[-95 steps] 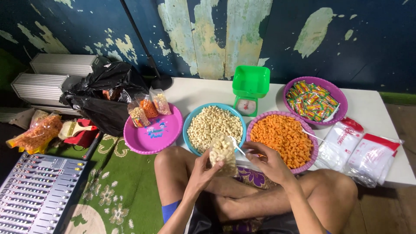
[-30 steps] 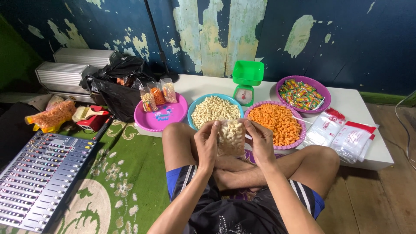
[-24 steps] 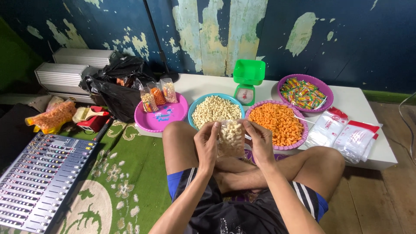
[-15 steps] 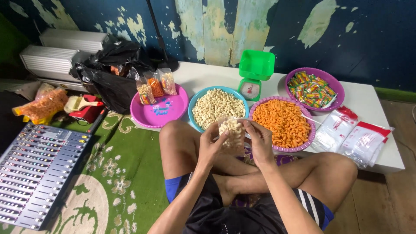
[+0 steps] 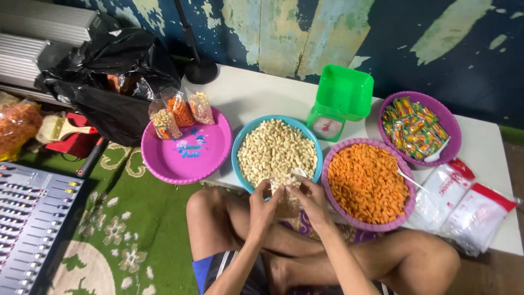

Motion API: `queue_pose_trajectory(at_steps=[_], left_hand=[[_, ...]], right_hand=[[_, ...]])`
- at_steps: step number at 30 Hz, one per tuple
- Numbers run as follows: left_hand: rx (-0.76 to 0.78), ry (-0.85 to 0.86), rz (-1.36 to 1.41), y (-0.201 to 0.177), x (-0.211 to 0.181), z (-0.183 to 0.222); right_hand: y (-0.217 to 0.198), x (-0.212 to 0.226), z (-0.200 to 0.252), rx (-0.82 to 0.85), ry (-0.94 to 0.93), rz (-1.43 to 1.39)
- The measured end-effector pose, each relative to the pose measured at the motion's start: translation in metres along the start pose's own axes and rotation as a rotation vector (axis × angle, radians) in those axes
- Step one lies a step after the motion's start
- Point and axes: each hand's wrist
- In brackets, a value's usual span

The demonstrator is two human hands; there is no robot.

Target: Packing macaroni from a bowl into small plastic bags using a spoon.

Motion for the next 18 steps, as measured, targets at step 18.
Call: queue_pose_trajectory(at_steps=[18], left_hand=[[-0.037, -0.232, 0.048, 0.013, -0.07, -0.032]], right_hand=[[0.001, -0.053, -0.077, -0.104, 0.375, -0.074]])
Point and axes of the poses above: each hand's wrist, its own z-axis away from the middle knuckle, its own y-axis out of the palm, x = y × z, and after that the axes turned 2 degrees about x, right-handed
